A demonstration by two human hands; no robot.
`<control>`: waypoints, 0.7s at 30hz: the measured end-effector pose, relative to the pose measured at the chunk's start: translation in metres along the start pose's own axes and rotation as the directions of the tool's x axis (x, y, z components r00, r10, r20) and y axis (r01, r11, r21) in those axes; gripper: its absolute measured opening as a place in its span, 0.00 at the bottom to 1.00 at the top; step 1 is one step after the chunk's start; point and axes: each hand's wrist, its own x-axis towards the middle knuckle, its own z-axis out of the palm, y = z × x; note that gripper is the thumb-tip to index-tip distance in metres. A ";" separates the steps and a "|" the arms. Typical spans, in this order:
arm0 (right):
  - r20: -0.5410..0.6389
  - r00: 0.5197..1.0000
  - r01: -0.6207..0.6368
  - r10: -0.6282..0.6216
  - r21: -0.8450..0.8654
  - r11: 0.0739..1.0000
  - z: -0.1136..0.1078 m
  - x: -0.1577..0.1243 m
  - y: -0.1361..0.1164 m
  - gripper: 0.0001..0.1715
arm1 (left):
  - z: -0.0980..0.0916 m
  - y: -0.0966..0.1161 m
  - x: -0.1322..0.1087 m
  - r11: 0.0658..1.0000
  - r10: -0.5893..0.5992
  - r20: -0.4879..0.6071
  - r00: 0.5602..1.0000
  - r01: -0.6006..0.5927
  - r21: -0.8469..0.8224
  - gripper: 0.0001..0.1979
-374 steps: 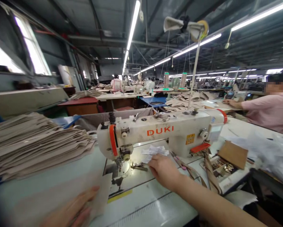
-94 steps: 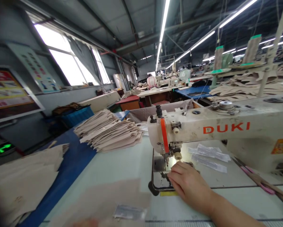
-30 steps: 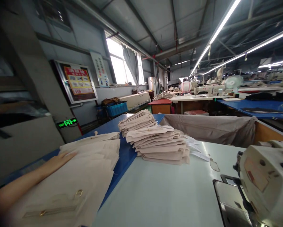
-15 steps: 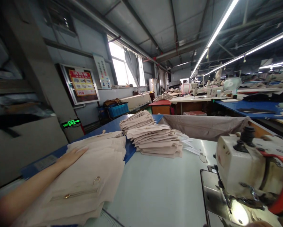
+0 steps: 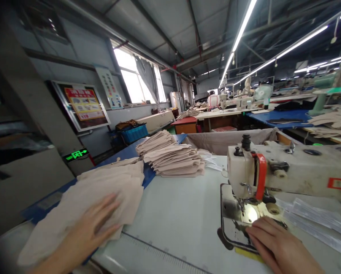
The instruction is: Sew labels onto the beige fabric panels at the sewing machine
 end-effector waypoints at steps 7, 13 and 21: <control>0.098 0.989 -0.121 0.112 0.084 0.989 -0.005 0.001 -0.005 0.16 | 0.027 0.024 -0.009 0.980 0.195 -0.055 0.979 -0.193 0.040 0.23; 0.216 0.958 -0.224 0.191 0.143 0.964 -0.005 0.003 -0.007 0.15 | 0.004 0.040 0.006 0.930 -0.224 -0.005 0.975 0.212 -0.302 0.18; 0.269 0.937 -0.270 0.221 0.160 0.950 -0.006 0.003 -0.008 0.16 | -0.040 0.031 0.024 0.654 -0.683 -0.086 0.726 0.555 -0.514 0.15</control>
